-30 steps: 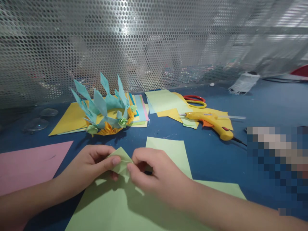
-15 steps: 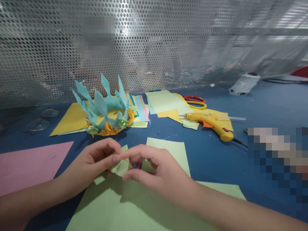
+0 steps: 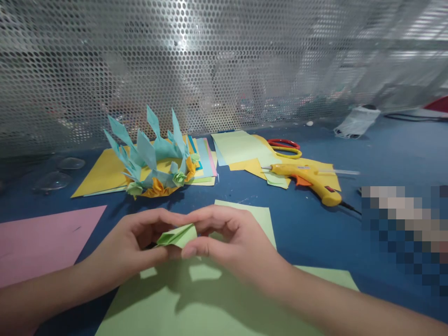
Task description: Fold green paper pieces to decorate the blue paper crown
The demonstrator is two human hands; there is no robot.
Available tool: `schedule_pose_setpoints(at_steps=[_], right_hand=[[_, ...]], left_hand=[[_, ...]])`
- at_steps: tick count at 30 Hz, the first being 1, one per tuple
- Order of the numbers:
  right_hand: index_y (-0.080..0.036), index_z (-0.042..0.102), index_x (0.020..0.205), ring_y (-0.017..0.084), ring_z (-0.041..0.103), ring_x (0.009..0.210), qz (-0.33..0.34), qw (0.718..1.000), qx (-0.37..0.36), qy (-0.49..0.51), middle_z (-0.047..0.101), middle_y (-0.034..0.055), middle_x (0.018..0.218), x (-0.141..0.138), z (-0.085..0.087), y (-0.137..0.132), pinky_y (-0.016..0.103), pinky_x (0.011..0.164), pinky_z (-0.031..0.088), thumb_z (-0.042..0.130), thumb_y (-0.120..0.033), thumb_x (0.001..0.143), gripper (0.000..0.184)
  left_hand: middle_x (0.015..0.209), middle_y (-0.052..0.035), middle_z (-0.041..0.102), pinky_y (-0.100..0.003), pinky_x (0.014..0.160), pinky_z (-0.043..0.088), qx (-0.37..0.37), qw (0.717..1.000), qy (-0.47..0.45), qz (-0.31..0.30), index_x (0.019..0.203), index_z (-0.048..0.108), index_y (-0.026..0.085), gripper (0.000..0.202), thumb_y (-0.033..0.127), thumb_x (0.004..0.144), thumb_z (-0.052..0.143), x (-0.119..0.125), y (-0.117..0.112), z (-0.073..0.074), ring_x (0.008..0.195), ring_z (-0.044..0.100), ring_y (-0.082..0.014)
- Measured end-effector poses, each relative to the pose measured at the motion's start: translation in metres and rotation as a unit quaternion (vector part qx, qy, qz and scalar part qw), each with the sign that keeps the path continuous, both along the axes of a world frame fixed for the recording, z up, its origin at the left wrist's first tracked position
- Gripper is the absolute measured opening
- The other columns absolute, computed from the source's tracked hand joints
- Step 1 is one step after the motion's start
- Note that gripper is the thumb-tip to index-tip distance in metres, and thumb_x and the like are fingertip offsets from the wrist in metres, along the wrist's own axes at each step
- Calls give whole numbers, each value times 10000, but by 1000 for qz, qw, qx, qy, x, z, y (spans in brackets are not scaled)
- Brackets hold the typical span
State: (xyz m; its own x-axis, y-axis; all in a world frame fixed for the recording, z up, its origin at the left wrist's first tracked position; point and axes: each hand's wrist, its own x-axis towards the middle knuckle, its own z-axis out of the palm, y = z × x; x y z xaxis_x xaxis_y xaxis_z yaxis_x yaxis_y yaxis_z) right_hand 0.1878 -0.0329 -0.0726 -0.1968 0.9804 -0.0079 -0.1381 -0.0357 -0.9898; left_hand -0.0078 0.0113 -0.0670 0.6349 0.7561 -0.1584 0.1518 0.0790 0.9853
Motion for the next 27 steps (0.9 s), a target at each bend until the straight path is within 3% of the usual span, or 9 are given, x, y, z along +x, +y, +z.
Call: schedule_pose_setpoints(at_steps=[2, 4, 7, 10, 13, 17, 22, 27], right_hand=[[-277, 726, 908, 101, 616, 651, -13, 1000, 10, 11, 710, -56, 715, 0, -1, -1, 198, 617, 473, 779, -149, 697, 252], [-276, 688, 931, 107, 589, 636, -40, 998, 38, -3, 659, -72, 670, 0, -2, -3, 216, 618, 462, 774, -181, 707, 257], [-261, 668, 877, 127, 525, 644, -75, 986, 103, -110, 555, -68, 651, 1, -2, -5, 245, 602, 429, 757, -189, 728, 188], [-245, 651, 819, 126, 528, 661, -93, 956, 185, -207, 579, -50, 707, 1, 0, -6, 250, 625, 443, 683, -132, 787, 122], [-235, 693, 894, 112, 602, 753, -95, 926, 271, -244, 657, -12, 831, 1, 1, -7, 206, 679, 491, 617, -62, 830, 199], [-181, 750, 947, 105, 642, 872, -97, 885, 363, -275, 650, 56, 966, 1, 0, -8, 162, 768, 514, 559, 7, 848, 286], [-136, 760, 880, 92, 642, 834, -74, 872, 402, -270, 601, 72, 959, 3, 0, -9, 142, 748, 524, 533, 38, 832, 291], [-137, 745, 851, 98, 645, 855, -45, 877, 402, -260, 563, 74, 982, 3, 3, -11, 158, 752, 533, 495, 53, 821, 315]], left_hand=[[664, 29, 694, -193, 599, 486, 1, 1000, 25, 4, 835, 683, 181, 58, 229, 808, 665, 1, 0, 1, 602, 628, -106], [565, 33, 657, -191, 543, 458, 1, 999, 39, 4, 728, 645, 167, 162, 283, 838, 624, 1, 0, 3, 520, 588, -97], [507, 40, 624, -173, 496, 395, 8, 997, 75, -8, 651, 605, 165, 227, 290, 840, 612, 1, 1, 5, 489, 539, -81], [479, 50, 601, -162, 467, 350, 1, 996, 88, -24, 657, 611, 158, 221, 281, 840, 607, 1, 3, 6, 453, 498, -65], [472, 53, 589, -158, 463, 356, -19, 996, 80, -36, 706, 640, 148, 206, 306, 836, 615, 1, 5, 5, 441, 510, -66], [482, 40, 603, -153, 476, 373, -46, 997, 52, -47, 716, 669, 145, 272, 386, 834, 623, 0, 8, 4, 456, 541, -71], [515, 22, 639, -149, 474, 395, -87, 995, 20, -49, 691, 696, 148, 288, 421, 782, 690, -4, 10, 5, 464, 572, -75], [548, 18, 659, -139, 448, 406, -120, 991, -10, -62, 669, 707, 146, 277, 408, 758, 714, -5, 10, 5, 437, 589, -69]])
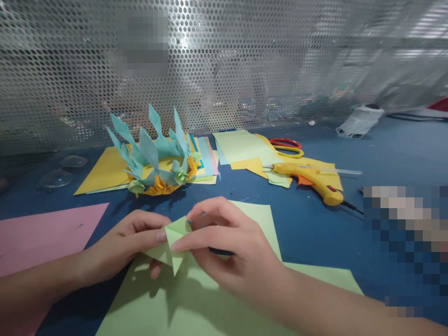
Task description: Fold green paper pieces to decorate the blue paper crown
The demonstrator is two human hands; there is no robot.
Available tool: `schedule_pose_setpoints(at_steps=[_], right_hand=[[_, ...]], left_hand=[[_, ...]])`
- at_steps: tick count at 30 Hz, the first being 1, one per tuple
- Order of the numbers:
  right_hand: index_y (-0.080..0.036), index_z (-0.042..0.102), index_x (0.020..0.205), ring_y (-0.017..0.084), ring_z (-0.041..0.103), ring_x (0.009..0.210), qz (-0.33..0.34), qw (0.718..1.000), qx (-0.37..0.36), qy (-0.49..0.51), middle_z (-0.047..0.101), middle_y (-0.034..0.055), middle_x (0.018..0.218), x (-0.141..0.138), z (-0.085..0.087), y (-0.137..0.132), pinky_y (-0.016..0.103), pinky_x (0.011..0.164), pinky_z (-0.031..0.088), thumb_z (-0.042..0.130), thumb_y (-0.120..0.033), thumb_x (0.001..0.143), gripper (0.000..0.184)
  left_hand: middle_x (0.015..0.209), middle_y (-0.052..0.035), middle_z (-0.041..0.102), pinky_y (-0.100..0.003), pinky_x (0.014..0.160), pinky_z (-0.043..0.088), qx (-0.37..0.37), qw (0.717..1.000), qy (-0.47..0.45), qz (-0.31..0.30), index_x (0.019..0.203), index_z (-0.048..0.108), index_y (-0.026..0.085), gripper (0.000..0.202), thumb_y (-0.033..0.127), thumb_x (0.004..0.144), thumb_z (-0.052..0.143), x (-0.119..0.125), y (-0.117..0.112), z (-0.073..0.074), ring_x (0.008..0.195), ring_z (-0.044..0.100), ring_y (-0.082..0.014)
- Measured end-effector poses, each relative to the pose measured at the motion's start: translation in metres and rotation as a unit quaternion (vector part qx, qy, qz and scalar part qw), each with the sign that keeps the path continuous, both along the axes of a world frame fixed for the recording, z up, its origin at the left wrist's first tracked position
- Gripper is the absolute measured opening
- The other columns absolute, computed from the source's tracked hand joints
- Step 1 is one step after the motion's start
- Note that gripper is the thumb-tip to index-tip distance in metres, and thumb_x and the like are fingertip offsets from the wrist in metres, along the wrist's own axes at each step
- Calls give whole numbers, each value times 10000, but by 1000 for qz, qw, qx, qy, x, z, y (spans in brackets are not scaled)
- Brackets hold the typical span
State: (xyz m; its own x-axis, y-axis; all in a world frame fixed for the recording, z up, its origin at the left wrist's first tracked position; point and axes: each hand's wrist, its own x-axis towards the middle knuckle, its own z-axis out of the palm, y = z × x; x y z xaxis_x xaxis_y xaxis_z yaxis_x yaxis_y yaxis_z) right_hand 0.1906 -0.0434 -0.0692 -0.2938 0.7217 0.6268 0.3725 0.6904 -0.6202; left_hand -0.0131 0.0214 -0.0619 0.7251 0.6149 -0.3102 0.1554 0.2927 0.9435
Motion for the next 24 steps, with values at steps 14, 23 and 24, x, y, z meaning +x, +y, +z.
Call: schedule_pose_setpoints(at_steps=[14, 23, 24], right_hand=[[-159, 729, 841, 94, 652, 848, 34, 998, -54, 6, 558, 74, 1020, -1, 1, 1, 163, 795, 529, 524, 39, 785, 290], [-136, 744, 875, 117, 639, 818, 33, 995, -94, 10, 538, 105, 1076, -3, 4, -1, 228, 816, 548, 573, 1, 756, 249], [-129, 746, 882, 130, 636, 829, 33, 994, -100, 8, 544, 112, 1072, -2, 4, -1, 238, 818, 548, 600, -29, 761, 214]], left_hand=[[517, 13, 636, -143, 429, 441, -19, 1000, -22, -3, 619, 678, 141, 436, 561, 723, 723, -2, 2, -5, 412, 573, -70], [511, 26, 617, -133, 415, 405, 23, 1000, 13, -8, 604, 654, 145, 426, 531, 782, 680, 0, -1, 2, 391, 545, -55], [515, 27, 614, -137, 419, 405, 30, 999, 17, -8, 603, 650, 146, 418, 518, 793, 670, 0, -1, 3, 394, 542, -57]])
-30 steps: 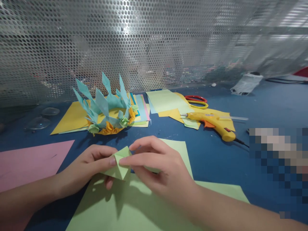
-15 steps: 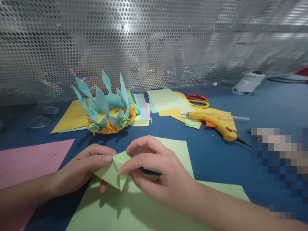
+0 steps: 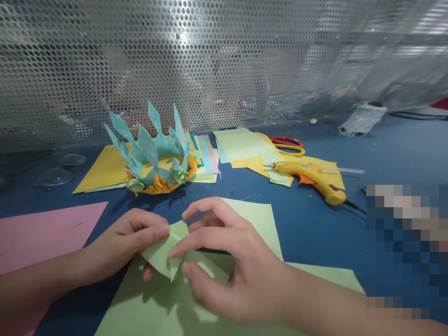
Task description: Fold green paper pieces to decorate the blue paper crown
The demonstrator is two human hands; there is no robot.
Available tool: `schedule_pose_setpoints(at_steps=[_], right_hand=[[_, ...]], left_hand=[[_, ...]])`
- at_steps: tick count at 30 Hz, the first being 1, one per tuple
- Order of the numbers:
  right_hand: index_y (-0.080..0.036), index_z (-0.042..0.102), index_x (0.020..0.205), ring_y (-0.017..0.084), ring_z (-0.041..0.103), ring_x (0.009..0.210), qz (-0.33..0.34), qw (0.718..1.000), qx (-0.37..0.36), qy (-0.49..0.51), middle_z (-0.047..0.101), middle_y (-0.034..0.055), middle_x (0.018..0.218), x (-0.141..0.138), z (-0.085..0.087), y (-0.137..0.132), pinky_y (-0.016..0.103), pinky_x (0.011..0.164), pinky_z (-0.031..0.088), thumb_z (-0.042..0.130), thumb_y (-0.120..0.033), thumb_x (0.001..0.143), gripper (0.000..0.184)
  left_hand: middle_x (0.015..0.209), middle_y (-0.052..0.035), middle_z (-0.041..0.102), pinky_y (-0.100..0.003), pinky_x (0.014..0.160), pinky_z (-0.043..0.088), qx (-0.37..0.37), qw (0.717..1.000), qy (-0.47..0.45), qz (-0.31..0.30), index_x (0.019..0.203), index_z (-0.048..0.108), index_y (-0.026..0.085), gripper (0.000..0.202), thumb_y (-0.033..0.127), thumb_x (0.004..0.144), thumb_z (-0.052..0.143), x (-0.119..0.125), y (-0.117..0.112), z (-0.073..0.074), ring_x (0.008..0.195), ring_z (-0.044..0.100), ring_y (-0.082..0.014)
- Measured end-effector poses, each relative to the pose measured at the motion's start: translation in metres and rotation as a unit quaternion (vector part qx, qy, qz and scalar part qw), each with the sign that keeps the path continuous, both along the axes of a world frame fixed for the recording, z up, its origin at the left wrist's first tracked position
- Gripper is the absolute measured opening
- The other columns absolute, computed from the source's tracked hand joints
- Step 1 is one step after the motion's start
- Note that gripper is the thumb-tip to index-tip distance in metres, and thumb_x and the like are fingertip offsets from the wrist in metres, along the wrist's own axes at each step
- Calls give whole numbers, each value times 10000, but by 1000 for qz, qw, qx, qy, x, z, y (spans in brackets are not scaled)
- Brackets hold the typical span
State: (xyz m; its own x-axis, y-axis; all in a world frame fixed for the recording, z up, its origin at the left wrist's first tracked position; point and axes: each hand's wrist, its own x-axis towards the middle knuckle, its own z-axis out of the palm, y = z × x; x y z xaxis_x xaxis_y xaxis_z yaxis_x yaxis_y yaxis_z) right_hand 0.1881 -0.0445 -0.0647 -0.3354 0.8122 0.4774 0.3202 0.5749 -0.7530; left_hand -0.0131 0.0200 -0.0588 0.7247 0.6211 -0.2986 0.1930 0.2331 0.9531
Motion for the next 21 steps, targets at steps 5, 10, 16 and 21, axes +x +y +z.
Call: schedule_pose_setpoints(at_steps=[5, 10, 16, 21], right_hand=[[-192, 728, 763, 206, 591, 993, 3, 1000, -25, 8, 657, 74, 845, 2, -1, 4, 269, 785, 539, 687, -119, 818, 100], [-213, 705, 751, 183, 586, 927, 4, 992, -119, 51, 624, 28, 783, 1, -4, 7, 271, 779, 527, 671, -84, 806, 145], [-240, 589, 1079, 95, 582, 670, 19, 932, -308, 193, 554, -41, 821, 0, -11, 8, 213, 621, 503, 740, -137, 752, 375], [-165, 678, 785, 126, 612, 682, 38, 883, -427, 192, 663, -8, 729, 3, -7, 13, 236, 639, 474, 836, -242, 682, 204]], left_hand=[[488, 49, 547, -139, 414, 367, 41, 999, 26, -14, 588, 628, 147, 372, 421, 840, 637, 2, -3, 0, 406, 528, -61], [496, 43, 537, -147, 431, 373, 87, 996, 25, -14, 578, 600, 156, 388, 379, 893, 553, 2, -3, -4, 418, 514, -66], [549, 32, 527, -162, 471, 433, 116, 993, 22, -6, 581, 598, 170, 369, 352, 893, 526, 2, -5, -4, 478, 538, -90], [589, 31, 517, -180, 519, 484, 113, 993, 29, 11, 619, 619, 187, 350, 359, 894, 486, 5, -6, 0, 542, 517, -110]])
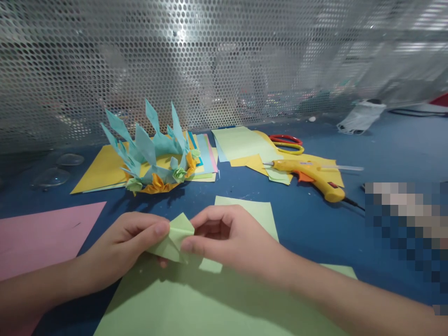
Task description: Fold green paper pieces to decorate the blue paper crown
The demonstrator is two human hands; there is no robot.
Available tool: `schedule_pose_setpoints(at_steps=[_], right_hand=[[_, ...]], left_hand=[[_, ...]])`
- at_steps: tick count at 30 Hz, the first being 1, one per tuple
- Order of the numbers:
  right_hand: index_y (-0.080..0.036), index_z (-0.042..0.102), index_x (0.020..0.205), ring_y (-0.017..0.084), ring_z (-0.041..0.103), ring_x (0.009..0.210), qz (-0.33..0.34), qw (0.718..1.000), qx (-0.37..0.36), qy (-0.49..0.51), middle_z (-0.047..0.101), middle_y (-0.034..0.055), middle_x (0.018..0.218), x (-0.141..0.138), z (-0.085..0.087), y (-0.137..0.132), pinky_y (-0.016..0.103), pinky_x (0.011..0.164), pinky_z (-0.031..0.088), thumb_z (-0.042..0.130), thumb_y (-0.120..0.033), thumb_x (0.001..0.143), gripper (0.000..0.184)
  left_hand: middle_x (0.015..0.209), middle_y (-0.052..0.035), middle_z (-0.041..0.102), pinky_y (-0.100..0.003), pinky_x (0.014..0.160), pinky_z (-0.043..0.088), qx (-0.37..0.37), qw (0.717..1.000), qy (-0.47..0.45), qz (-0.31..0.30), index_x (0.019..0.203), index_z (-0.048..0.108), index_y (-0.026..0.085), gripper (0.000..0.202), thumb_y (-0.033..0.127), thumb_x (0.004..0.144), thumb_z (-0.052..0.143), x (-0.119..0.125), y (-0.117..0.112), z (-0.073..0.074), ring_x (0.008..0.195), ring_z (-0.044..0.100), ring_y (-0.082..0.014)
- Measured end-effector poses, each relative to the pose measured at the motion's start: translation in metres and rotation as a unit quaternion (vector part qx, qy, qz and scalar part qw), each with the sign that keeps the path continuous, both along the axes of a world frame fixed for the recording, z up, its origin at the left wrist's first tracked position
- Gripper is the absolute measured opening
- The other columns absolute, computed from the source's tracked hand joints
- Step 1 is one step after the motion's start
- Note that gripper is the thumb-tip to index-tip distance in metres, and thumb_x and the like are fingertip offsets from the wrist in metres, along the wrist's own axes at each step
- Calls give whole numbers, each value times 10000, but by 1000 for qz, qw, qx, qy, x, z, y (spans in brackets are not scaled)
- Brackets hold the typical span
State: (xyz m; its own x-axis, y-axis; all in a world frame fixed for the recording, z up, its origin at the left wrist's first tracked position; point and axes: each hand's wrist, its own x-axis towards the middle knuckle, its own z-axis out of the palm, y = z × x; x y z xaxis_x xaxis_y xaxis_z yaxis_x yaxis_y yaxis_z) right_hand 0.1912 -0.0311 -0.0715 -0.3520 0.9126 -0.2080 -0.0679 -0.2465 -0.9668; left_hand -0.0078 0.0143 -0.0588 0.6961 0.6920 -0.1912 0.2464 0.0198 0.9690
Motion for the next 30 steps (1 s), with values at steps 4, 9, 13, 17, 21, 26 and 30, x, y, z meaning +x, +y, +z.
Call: schedule_pose_setpoints(at_steps=[4, 9, 13, 17, 21, 26, 30], right_hand=[[-178, 702, 715, 103, 616, 660, -32, 999, -17, 31, 692, -25, 707, 1, 0, 2, 208, 631, 472, 879, -226, 626, 204], [-175, 707, 707, 90, 597, 665, -46, 999, -3, 29, 678, -23, 713, 0, -2, 4, 199, 637, 466, 873, -270, 643, 202], [-172, 693, 696, 100, 571, 661, -52, 998, 16, 14, 656, -13, 713, -1, -1, 4, 219, 620, 455, 844, -322, 677, 213], [-183, 682, 719, 127, 556, 677, -51, 998, 37, 1, 646, 1, 726, -1, -3, 2, 247, 598, 445, 782, -314, 732, 166], [-186, 678, 731, 134, 545, 672, -55, 997, 47, -12, 622, 6, 742, -1, -5, 0, 254, 574, 440, 727, -292, 771, 123], [-183, 693, 746, 130, 565, 658, -61, 992, 107, -34, 631, 7, 761, -4, -3, -3, 245, 572, 463, 728, -253, 769, 81], [-186, 692, 726, 140, 572, 648, -76, 981, 160, -79, 650, 20, 740, -4, 0, -4, 247, 560, 472, 685, -250, 799, 97]], left_hand=[[564, 44, 465, -175, 499, 436, 23, 999, 14, 18, 578, 596, 184, 358, 357, 879, 507, 1, 2, 1, 529, 426, -103], [569, 57, 464, -172, 501, 343, 61, 997, 25, 39, 627, 622, 176, 294, 325, 870, 551, -1, 4, -1, 552, 391, -94], [710, 23, 626, -190, 574, 414, 37, 996, -3, 76, 789, 680, 179, 165, 341, 809, 650, 0, 3, -2, 639, 521, -114], [669, 8, 635, -216, 578, 431, 2, 995, 0, 99, 695, 669, 165, 167, 312, 710, 747, 1, 1, -1, 625, 541, -126], [617, 33, 604, -199, 538, 402, -8, 995, -11, 100, 651, 652, 171, 159, 274, 693, 766, 0, 0, -2, 558, 502, -95], [636, 23, 631, -186, 539, 412, -4, 994, -38, 98, 609, 631, 169, 161, 218, 691, 760, -1, 0, -5, 582, 523, -96], [653, 20, 650, -186, 561, 431, -8, 995, -50, 92, 610, 647, 169, 156, 211, 699, 768, -1, 0, -6, 602, 545, -97]])
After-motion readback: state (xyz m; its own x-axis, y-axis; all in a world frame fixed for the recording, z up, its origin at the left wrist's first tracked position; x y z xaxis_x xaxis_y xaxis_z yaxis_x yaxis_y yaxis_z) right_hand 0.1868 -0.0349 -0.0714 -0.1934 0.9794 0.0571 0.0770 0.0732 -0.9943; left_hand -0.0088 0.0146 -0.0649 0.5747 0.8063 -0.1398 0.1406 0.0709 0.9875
